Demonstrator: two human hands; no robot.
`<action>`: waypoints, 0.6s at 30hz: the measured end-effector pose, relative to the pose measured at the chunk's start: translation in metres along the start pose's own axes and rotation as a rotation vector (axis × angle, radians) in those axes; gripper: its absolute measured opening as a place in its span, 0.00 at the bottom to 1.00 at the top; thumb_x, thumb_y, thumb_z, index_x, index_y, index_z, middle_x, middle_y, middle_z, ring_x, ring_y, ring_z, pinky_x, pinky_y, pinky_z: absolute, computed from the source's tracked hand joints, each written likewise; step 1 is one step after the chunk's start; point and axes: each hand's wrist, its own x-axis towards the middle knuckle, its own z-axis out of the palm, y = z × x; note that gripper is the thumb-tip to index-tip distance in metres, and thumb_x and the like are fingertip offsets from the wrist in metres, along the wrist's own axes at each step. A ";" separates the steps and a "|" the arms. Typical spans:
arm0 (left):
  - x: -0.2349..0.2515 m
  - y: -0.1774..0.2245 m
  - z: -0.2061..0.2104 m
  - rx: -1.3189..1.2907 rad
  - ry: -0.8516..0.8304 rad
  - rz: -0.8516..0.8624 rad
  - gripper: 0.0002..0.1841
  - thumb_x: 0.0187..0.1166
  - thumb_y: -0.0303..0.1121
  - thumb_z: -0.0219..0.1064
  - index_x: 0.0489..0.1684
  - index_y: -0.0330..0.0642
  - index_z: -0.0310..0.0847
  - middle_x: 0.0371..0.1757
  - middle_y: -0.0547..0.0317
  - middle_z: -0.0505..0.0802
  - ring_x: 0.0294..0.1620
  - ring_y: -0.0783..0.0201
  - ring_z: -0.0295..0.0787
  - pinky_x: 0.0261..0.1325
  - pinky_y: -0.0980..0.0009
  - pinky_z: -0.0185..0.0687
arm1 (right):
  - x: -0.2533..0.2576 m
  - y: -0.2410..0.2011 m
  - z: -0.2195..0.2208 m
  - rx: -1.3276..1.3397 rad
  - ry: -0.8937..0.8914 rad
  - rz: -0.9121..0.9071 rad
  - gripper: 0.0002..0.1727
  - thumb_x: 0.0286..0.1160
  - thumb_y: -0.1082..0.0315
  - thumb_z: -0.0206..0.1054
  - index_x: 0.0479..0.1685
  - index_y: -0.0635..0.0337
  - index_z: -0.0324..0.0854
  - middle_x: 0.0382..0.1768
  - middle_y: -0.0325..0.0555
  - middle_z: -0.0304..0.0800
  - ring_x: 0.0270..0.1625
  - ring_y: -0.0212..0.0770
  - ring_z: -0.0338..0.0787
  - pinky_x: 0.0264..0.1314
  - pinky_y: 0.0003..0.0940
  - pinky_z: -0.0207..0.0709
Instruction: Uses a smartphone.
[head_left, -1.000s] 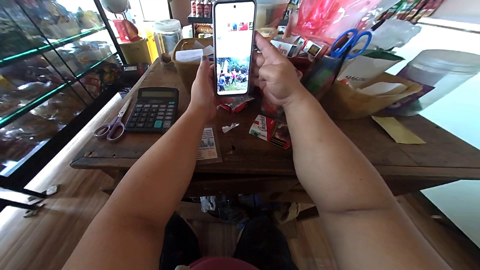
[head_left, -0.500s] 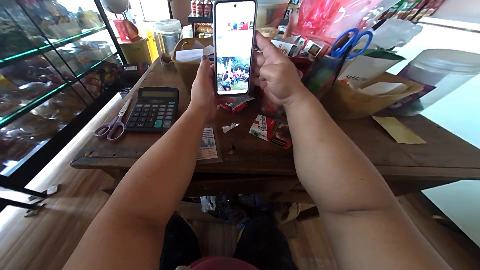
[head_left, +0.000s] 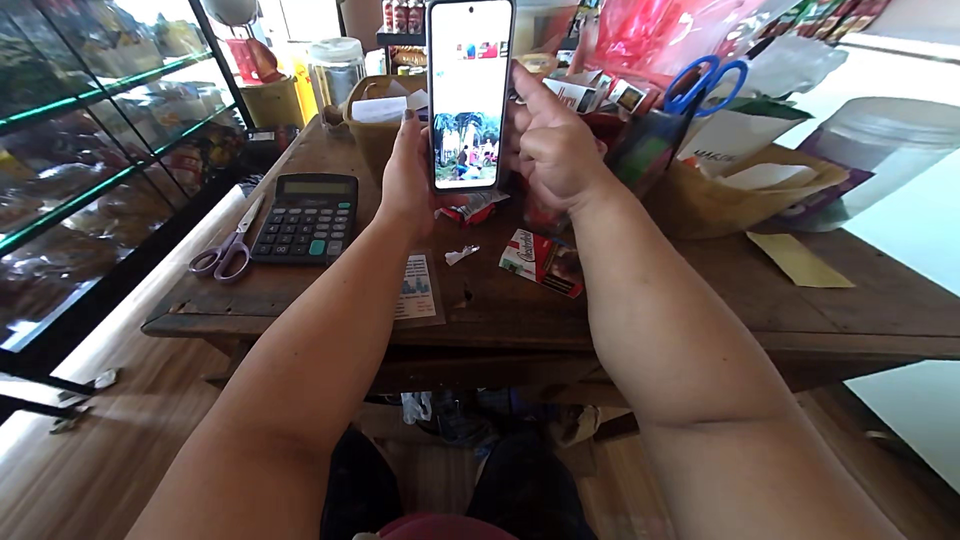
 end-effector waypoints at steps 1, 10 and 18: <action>0.000 0.000 0.000 -0.001 -0.004 0.003 0.40 0.90 0.60 0.17 0.72 0.48 0.73 0.58 0.53 0.91 0.49 0.56 0.93 0.34 0.61 0.89 | 0.000 0.000 0.000 -0.001 0.000 -0.001 0.50 0.63 0.82 0.47 0.97 0.58 0.35 0.80 0.52 0.76 0.74 0.44 0.85 0.72 0.43 0.83; -0.001 0.000 0.000 -0.008 -0.004 -0.001 0.40 0.90 0.60 0.16 0.71 0.49 0.74 0.58 0.54 0.91 0.50 0.57 0.92 0.35 0.61 0.89 | 0.001 0.002 -0.001 -0.002 -0.003 -0.004 0.50 0.63 0.82 0.46 0.97 0.58 0.35 0.81 0.52 0.75 0.75 0.43 0.84 0.72 0.43 0.83; 0.000 0.000 0.000 0.003 0.000 0.000 0.40 0.90 0.60 0.17 0.71 0.49 0.74 0.58 0.54 0.91 0.50 0.56 0.92 0.36 0.60 0.89 | 0.001 0.001 -0.001 -0.003 -0.007 -0.005 0.50 0.64 0.82 0.46 0.97 0.58 0.35 0.80 0.52 0.77 0.74 0.44 0.85 0.72 0.44 0.83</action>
